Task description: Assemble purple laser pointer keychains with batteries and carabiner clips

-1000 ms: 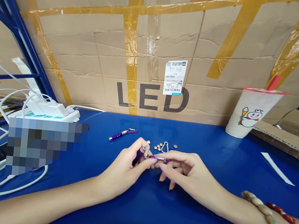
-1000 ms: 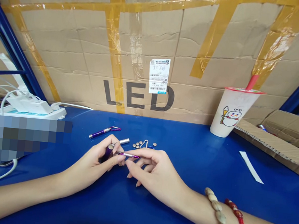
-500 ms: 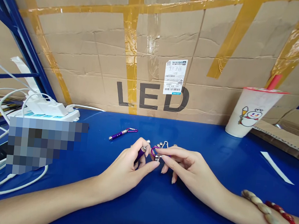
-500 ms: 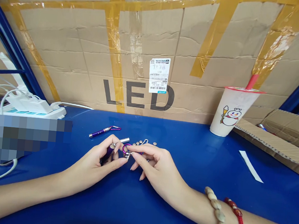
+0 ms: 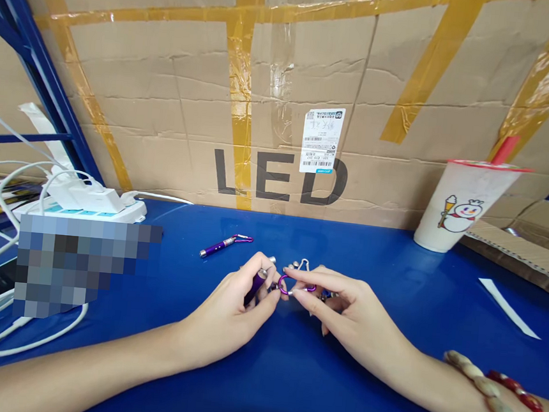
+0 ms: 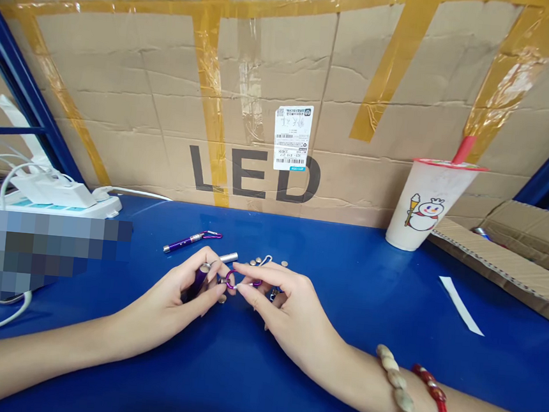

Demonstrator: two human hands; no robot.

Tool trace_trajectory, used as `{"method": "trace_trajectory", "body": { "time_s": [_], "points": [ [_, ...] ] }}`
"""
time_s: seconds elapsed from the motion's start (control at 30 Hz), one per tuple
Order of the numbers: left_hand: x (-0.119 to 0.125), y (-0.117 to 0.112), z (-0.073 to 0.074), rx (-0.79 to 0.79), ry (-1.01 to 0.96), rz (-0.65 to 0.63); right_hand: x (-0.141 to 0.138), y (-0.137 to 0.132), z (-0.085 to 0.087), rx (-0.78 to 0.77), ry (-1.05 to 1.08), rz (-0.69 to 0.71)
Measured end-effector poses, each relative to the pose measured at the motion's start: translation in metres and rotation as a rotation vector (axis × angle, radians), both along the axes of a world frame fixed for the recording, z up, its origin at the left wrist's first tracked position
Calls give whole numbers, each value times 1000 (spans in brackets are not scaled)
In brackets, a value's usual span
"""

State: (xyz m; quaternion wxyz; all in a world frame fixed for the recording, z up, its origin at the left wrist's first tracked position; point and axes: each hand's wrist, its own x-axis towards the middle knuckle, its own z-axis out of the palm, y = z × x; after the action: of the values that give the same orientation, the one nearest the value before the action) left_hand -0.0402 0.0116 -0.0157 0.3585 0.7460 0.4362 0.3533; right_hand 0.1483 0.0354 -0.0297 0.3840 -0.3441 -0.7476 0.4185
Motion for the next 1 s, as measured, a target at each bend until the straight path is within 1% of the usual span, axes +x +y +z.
{"method": "trace_trajectory", "body": {
  "time_s": [0.1, 0.2, 0.3, 0.4, 0.57, 0.67, 0.87, 1.0],
  "points": [
    [0, 0, 1, -36, -19, -15, 0, 0, 0, 51, -45, -20],
    [-1, 0, 2, -30, 5, -6, -1, 0, 0, 166, -117, -30],
    [0, -2, 2, 49, 81, 36, -1, -3, 1, 286, -212, 44],
    [1, -2, 1, 126, 146, 52, -2, -6, 1, 362, -300, 101],
    [2, -2, 1, 123, 95, 35, -1, -9, 1, 416, -391, 89],
    [1, -3, 2, 108, 101, 24, -1, -10, 0, 442, -417, 89],
    [2, -3, 2, 113, 113, 42, 0, -9, -2, 463, -409, 71],
    [3, -2, 0, 133, 136, 75, -1, -7, -3, 435, -380, 68]
  ]
}}
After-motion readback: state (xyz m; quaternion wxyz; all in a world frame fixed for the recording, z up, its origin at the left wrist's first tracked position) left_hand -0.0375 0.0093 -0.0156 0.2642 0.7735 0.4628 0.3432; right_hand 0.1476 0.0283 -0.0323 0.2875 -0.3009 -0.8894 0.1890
